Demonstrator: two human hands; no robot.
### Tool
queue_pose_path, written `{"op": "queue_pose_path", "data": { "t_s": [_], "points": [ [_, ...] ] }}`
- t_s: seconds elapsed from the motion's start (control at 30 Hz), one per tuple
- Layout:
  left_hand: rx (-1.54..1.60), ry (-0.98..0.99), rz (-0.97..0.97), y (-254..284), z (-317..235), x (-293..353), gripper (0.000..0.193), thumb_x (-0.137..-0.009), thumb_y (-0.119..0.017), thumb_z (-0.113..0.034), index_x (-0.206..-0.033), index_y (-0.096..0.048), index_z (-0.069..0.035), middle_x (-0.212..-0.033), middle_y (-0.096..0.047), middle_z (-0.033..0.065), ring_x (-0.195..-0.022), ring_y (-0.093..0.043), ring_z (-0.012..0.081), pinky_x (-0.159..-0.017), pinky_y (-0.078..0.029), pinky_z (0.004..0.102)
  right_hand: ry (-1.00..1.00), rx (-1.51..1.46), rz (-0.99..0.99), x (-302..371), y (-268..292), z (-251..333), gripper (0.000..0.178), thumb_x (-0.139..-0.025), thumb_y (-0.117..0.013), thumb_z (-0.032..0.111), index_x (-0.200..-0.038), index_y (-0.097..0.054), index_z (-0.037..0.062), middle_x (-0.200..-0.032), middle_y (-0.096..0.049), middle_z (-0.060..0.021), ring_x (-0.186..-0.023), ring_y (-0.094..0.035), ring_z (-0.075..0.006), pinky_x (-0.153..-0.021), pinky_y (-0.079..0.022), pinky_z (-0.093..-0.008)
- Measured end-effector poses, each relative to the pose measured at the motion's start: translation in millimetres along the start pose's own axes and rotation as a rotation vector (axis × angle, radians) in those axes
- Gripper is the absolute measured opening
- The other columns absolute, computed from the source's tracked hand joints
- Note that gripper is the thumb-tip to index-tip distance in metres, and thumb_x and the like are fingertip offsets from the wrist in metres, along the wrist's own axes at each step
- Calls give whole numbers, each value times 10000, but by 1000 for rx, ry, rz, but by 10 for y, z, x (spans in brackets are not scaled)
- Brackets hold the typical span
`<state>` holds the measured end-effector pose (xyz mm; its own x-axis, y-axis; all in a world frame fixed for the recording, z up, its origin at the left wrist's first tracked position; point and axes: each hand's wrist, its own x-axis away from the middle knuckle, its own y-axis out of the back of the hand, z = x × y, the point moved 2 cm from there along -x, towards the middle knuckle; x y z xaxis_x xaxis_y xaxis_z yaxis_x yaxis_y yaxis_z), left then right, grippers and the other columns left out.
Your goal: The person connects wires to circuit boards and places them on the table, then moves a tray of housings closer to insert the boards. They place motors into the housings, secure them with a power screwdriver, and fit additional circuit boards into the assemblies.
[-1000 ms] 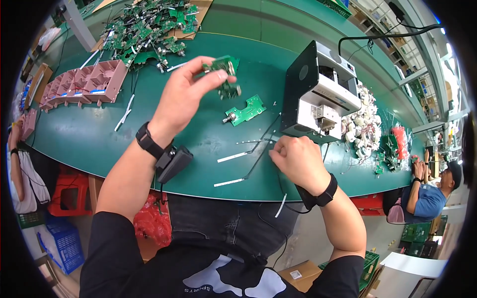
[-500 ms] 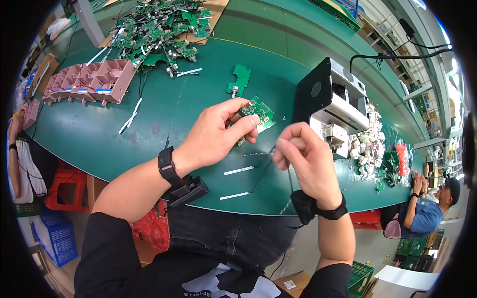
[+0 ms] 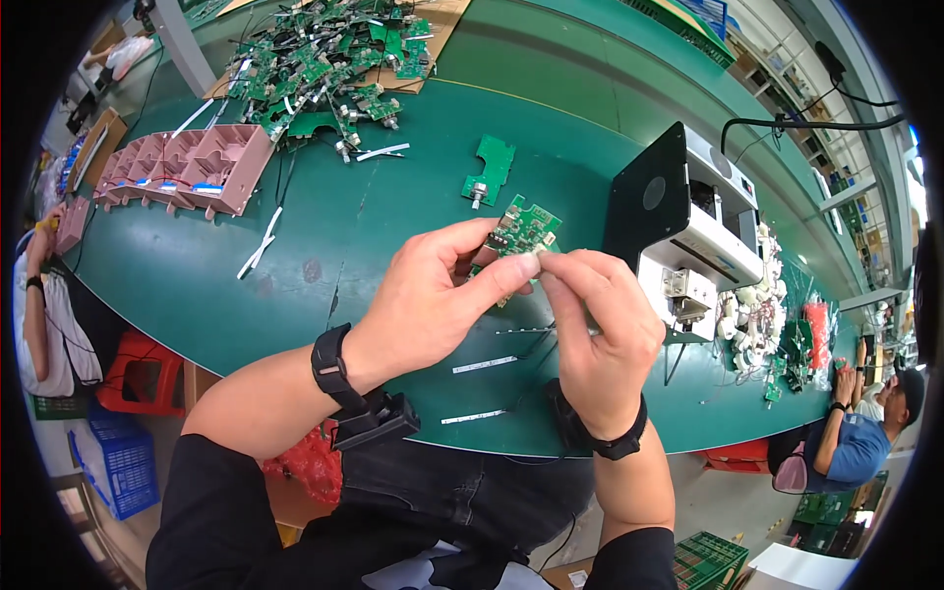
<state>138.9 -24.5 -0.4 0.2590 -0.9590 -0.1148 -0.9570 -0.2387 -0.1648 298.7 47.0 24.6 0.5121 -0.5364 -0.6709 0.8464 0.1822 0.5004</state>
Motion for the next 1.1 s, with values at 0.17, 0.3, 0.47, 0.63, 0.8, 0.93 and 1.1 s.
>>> {"op": "queue_pose_path", "data": {
  "t_s": [0.17, 0.3, 0.47, 0.63, 0.8, 0.93, 1.1],
  "points": [
    [-15, 23, 27, 47, 48, -13, 290, -1001, -723, -175, -1239, -710, -9, -915, -739, 24, -825, -652, 67, -737, -526, 246, -28, -8, -35, 32, -14, 11, 126, -895, -749, -62, -1014, -743, -21, -903, -739, -115, -760, -714, -190, -691, -564, -289],
    [-209, -41, -12, 49, 37, 14, 309, -1000, -728, -179, -1249, -720, 4, -917, -749, 49, -813, -661, 80, -738, -533, 259, -88, -29, 6, 52, 23, -17, 78, -888, -759, -48, -953, -723, -23, -853, -727, -90, -702, -685, -165, -645, -539, -282],
    [-312, -171, -29, 11, -25, 56, 286, -1003, -713, -134, -1244, -729, 18, -960, -773, 86, -839, -696, 114, -755, -554, 274, -189, 1, -50, 49, 91, 22, 62, -879, -754, -44, -905, -705, -17, -779, -691, -51, -625, -602, -101, -572, -465, -238],
    [-393, -244, -5, -27, -56, 72, 248, -1009, -685, -64, -1234, -730, 29, -1010, -786, 93, -885, -727, 130, -788, -577, 285, -205, -22, -89, 74, 64, -16, 65, -871, -758, -33, -888, -699, -12, -747, -667, -26, -592, -542, -66, -542, -413, -215],
    [-454, -334, -38, -70, -32, 99, 318, -974, -733, -123, -1248, -722, 39, -1038, -782, 193, -875, -774, 205, -743, -586, 309, -137, 36, -99, 96, 48, -12, 76, -864, -770, -35, -877, -699, -9, -744, -665, -17, -573, -538, -57, -517, -406, -212],
    [-498, -298, -19, -85, -61, 126, 320, -970, -734, -116, -1253, -722, 33, -1018, -782, 188, -844, -769, 199, -719, -582, 310, -88, 77, -119, 120, 59, -12, 86, -857, -776, -43, -871, -699, -8, -741, -661, -12, -561, -529, -48, -501, -397, -207],
    [-474, -276, -10, -77, -30, 102, 316, -969, -730, -108, -1253, -721, 32, -1006, -780, 189, -816, -763, 202, -696, -575, 316, -93, 97, -135, 103, 53, -37, 92, -855, -781, -44, -870, -698, -8, -739, -657, -13, -555, -526, -43, -495, -396, -204]
  ]
}}
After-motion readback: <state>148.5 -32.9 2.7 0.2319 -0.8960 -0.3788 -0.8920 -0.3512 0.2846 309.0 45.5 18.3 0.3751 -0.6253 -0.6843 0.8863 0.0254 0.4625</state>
